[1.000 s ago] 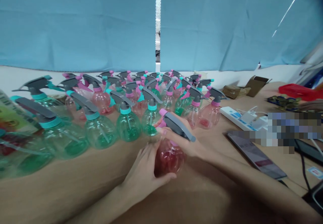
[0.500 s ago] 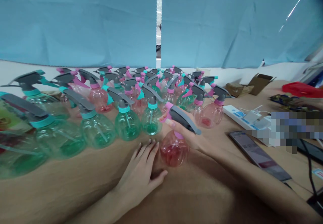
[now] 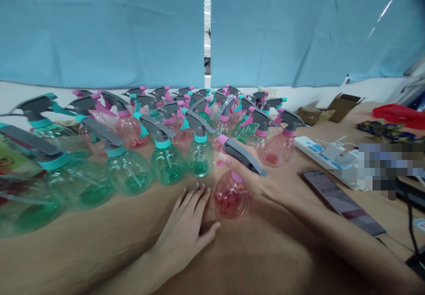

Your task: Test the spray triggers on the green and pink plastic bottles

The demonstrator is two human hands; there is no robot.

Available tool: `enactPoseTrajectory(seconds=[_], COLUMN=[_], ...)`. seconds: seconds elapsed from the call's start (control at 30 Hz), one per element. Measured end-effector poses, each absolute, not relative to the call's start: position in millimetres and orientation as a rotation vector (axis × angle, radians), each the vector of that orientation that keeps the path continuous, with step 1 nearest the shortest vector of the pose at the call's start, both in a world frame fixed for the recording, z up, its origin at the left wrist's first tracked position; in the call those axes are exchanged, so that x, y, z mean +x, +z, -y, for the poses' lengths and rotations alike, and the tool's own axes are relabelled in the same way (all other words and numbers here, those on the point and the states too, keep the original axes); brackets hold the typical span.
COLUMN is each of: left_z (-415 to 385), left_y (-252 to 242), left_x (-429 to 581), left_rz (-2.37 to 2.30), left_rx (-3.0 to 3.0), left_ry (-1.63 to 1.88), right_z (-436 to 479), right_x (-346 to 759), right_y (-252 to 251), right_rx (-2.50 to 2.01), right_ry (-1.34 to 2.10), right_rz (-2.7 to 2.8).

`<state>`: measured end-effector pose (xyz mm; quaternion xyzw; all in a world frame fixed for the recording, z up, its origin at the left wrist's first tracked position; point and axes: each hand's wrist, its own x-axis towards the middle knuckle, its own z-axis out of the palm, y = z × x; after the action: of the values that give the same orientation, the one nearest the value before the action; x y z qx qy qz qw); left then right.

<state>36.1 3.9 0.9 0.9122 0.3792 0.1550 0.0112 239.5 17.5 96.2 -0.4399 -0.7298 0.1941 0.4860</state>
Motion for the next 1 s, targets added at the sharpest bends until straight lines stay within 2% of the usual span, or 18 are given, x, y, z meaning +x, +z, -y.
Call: enactPoseTrajectory(seconds=[1.0], left_z=[-2.9], left_y=[1.6], left_x=[37.9], left_rz=[-1.19], left_rx=[2.845], left_ry=[0.46], right_z=[-24.0], right_x=[240.0], right_y=[73.7], right_rx=[-0.857], right_ry=[0.681], right_rz=[1.643])
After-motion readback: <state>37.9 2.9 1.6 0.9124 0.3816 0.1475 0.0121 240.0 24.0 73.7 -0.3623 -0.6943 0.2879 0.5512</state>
